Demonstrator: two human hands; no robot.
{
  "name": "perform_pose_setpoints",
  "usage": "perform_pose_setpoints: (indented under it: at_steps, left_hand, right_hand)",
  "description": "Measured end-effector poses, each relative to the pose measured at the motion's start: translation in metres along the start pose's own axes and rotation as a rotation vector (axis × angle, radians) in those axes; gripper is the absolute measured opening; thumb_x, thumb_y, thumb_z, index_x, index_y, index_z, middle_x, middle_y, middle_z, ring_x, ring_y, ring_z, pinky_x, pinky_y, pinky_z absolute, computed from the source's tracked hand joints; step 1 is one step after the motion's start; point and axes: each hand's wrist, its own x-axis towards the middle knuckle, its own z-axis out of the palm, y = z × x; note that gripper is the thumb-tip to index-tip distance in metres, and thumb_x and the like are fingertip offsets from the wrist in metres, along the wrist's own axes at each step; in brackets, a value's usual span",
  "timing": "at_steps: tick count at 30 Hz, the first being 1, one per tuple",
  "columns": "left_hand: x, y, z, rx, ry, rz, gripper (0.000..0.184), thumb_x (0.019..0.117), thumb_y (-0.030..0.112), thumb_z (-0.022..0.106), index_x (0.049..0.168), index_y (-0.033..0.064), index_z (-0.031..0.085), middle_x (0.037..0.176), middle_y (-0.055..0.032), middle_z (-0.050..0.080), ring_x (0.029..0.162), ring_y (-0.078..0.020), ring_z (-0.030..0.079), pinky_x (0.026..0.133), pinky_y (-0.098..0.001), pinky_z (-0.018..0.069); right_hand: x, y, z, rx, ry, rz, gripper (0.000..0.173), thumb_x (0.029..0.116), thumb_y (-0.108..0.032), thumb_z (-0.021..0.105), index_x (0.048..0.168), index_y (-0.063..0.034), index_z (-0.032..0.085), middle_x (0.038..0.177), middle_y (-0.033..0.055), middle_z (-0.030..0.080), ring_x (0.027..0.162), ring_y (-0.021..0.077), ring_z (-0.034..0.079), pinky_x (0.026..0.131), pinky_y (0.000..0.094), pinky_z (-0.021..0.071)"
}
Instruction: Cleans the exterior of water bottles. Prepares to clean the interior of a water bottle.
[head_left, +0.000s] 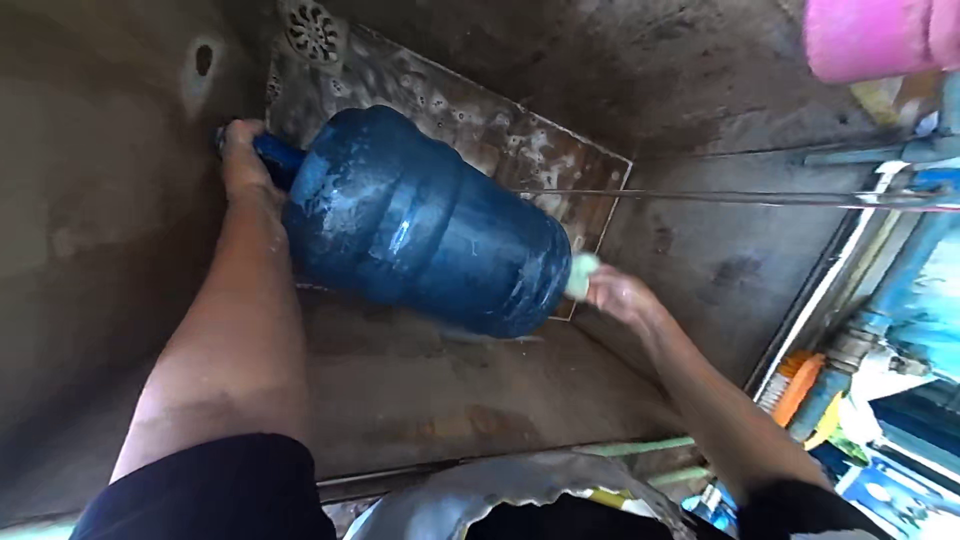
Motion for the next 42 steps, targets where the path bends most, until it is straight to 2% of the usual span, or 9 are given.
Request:
perform_pose_setpoints:
  at_steps: [3, 9, 17, 20, 24, 28, 35, 39, 42]
  left_hand:
    - [0.000, -0.011, 0.000, -0.005, 0.026, -0.023, 0.044, 0.0996, 0.041, 0.053, 0.135, 0.0134, 0.054, 0.121, -0.0062, 0.061, 0.105, -0.0142, 0.062, 0.086, -0.0377, 0.0533]
    - [-0.012, -0.005, -0.008, -0.085, 0.003, -0.017, 0.044, 0.0976, 0.040, 0.056, 0.133, 0.0141, 0.053, 0.118, -0.0064, 0.060, 0.102, -0.0157, 0.061, 0.084, -0.0393, 0.0529]
    - [-0.106, 0.065, 0.044, -0.181, -0.192, 0.392, 0.057, 0.0957, 0.038, 0.065, 0.139, 0.0052, 0.051, 0.117, -0.0093, 0.064, 0.100, -0.0163, 0.064, 0.088, -0.0396, 0.0557]
    - [-0.182, 0.094, 0.069, -0.189, -0.337, 0.643, 0.059, 0.0913, 0.021, 0.073, 0.137, -0.0048, 0.048, 0.115, -0.0117, 0.065, 0.098, -0.0119, 0.066, 0.089, -0.0327, 0.0562]
    - [-0.275, 0.089, 0.087, 0.062, -0.538, 0.910, 0.062, 0.0808, 0.020, 0.083, 0.131, -0.0025, 0.054, 0.110, -0.0150, 0.069, 0.101, -0.0184, 0.068, 0.092, -0.0401, 0.0566]
    - [-0.310, 0.058, 0.095, 0.441, -0.670, 1.078, 0.068, 0.0754, 0.025, 0.092, 0.129, -0.0019, 0.060, 0.113, -0.0234, 0.069, 0.106, -0.0364, 0.068, 0.093, -0.0571, 0.0546]
    - [-0.311, 0.044, 0.099, 0.518, -0.695, 1.111, 0.073, 0.0733, 0.029, 0.092, 0.129, -0.0041, 0.060, 0.120, -0.0248, 0.067, 0.113, -0.0376, 0.066, 0.098, -0.0544, 0.0511]
    - [-0.311, 0.056, 0.110, 0.574, -0.711, 1.041, 0.074, 0.0781, 0.035, 0.090, 0.133, -0.0024, 0.057, 0.123, -0.0246, 0.065, 0.116, -0.0378, 0.064, 0.100, -0.0547, 0.0500]
    - [-0.309, 0.062, 0.123, 0.568, -0.724, 1.048, 0.073, 0.0800, 0.036, 0.087, 0.133, -0.0037, 0.057, 0.123, -0.0247, 0.065, 0.116, -0.0375, 0.064, 0.100, -0.0543, 0.0499]
  right_hand:
    - [0.050, 0.037, 0.031, 0.095, 0.204, -0.020, 0.038, 0.1108, -0.026, 0.036, 0.137, -0.0032, 0.052, 0.116, 0.0142, 0.064, 0.099, 0.0210, 0.063, 0.084, 0.0425, 0.0551]
    - [-0.026, 0.031, 0.008, -0.027, -0.050, 0.068, 0.031, 0.1048, -0.001, 0.045, 0.135, 0.0042, 0.049, 0.104, 0.0112, 0.066, 0.086, 0.0154, 0.068, 0.080, 0.0329, 0.0586]
    - [-0.178, -0.095, -0.055, -0.385, 0.675, -1.111, 0.030, 0.1043, -0.011, 0.046, 0.120, 0.0074, 0.064, 0.104, 0.0155, 0.068, 0.088, 0.0132, 0.067, 0.080, 0.0330, 0.0579]
    - [-0.183, -0.158, -0.072, -0.602, 0.944, -1.433, 0.030, 0.1006, -0.003, 0.048, 0.116, 0.0141, 0.068, 0.122, 0.0357, 0.061, 0.113, 0.0405, 0.061, 0.100, 0.0445, 0.0492]
    - [-0.159, -0.238, -0.085, -0.779, 0.768, -1.106, 0.033, 0.0998, -0.006, 0.054, 0.129, 0.0039, 0.066, 0.150, 0.0289, 0.047, 0.137, 0.0430, 0.048, 0.113, 0.0555, 0.0405]
    - [-0.116, -0.280, -0.080, -0.931, 0.450, -0.941, 0.041, 0.1027, -0.015, 0.059, 0.140, 0.0027, 0.059, 0.142, 0.0301, 0.056, 0.137, 0.0455, 0.050, 0.115, 0.0628, 0.0345]
    - [-0.079, -0.300, -0.056, -0.930, 0.617, -0.767, 0.058, 0.1010, -0.016, 0.061, 0.147, 0.0125, 0.043, 0.147, 0.0395, 0.045, 0.142, 0.0546, 0.039, 0.115, 0.0692, 0.0298]
    - [-0.089, -0.298, -0.062, -0.716, 0.593, -0.873, 0.055, 0.0955, -0.008, 0.068, 0.143, 0.0103, 0.047, 0.144, 0.0356, 0.050, 0.138, 0.0485, 0.046, 0.115, 0.0627, 0.0347]
    - [-0.130, -0.279, -0.067, -0.437, 0.496, -1.109, 0.053, 0.0870, -0.004, 0.070, 0.135, 0.0051, 0.051, 0.125, 0.0238, 0.062, 0.108, 0.0282, 0.063, 0.094, 0.0443, 0.0526]
